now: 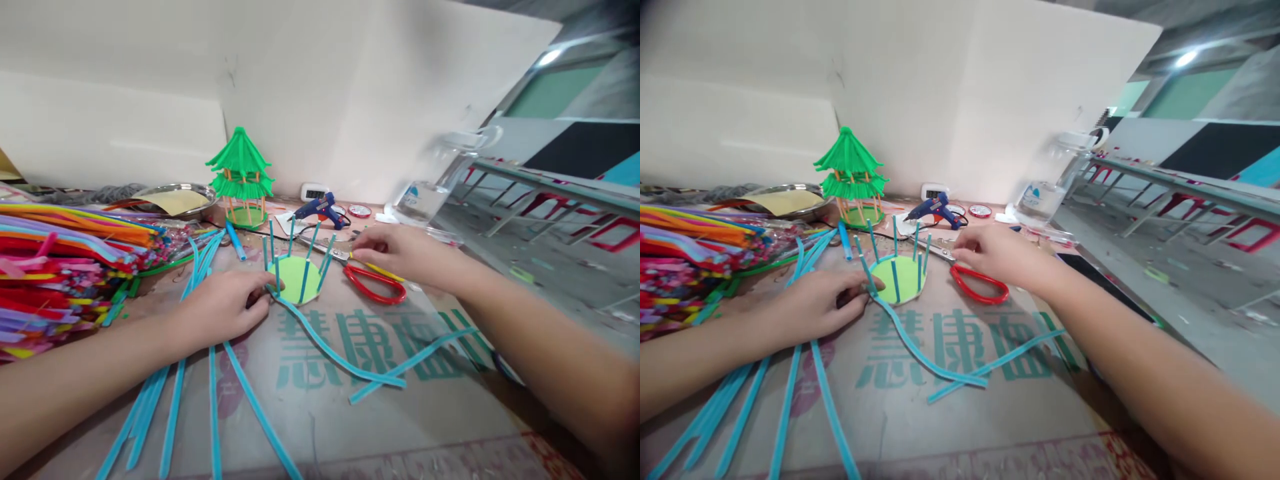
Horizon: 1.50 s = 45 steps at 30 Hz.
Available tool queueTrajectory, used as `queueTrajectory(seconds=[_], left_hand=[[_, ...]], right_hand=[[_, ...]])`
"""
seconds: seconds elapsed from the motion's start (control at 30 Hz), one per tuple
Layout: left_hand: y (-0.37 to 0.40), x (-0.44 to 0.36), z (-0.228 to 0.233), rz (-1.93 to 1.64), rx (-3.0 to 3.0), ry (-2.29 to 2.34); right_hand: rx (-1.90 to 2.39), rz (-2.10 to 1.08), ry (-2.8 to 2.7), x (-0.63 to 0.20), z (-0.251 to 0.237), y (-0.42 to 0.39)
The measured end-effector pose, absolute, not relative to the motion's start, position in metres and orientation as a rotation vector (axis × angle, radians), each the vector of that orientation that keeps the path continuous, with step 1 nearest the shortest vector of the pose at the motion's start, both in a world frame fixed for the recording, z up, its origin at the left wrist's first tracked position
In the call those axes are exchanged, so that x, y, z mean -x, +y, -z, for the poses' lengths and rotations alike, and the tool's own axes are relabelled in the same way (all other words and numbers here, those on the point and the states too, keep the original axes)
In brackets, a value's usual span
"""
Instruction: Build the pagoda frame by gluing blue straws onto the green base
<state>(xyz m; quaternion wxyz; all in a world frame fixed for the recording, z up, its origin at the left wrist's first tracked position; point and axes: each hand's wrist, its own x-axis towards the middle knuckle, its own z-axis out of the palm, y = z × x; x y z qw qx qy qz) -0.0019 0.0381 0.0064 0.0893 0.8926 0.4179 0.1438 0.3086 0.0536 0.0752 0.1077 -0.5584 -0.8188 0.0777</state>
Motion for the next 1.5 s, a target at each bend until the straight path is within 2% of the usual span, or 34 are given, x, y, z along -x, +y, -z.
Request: queueTrajectory(seconds=[0.13, 0.27, 0.43, 0.7, 1.17, 1.33, 1.5], left_hand=[[0.038, 0.002, -0.005, -0.457, -2.669, 1.220], [0.039, 0.003, -0.004, -0.465, -2.675, 1.213], [0.039, 0.003, -0.005, -0.479, -2.714, 1.193], [0.040, 0.002, -0.003, -0.507, -2.721, 1.178], [0.040, 0.002, -0.004, -0.483, -2.736, 1.188], [0.041, 0.002, -0.002, -0.512, -2.751, 1.186], [0.042, 0.002, -0.003, -0.518, -2.721, 1.192]], right_hand=[[1.607, -0.216, -2.201, -0.319, -0.056, 0.089], [1.568, -0.155, -2.228, -0.308, -0.054, 0.123], [1.782, -0.319, -2.158, -0.290, -0.049, 0.169], [1.777, -0.414, -2.077, -0.271, -0.029, 0.200], [1.603, -0.455, -1.950, -0.286, -0.058, 0.165], [1.324, -0.406, -1.706, -0.319, -0.063, 0.104], [1.273, -0.440, -1.920, -0.341, -0.053, 0.026]])
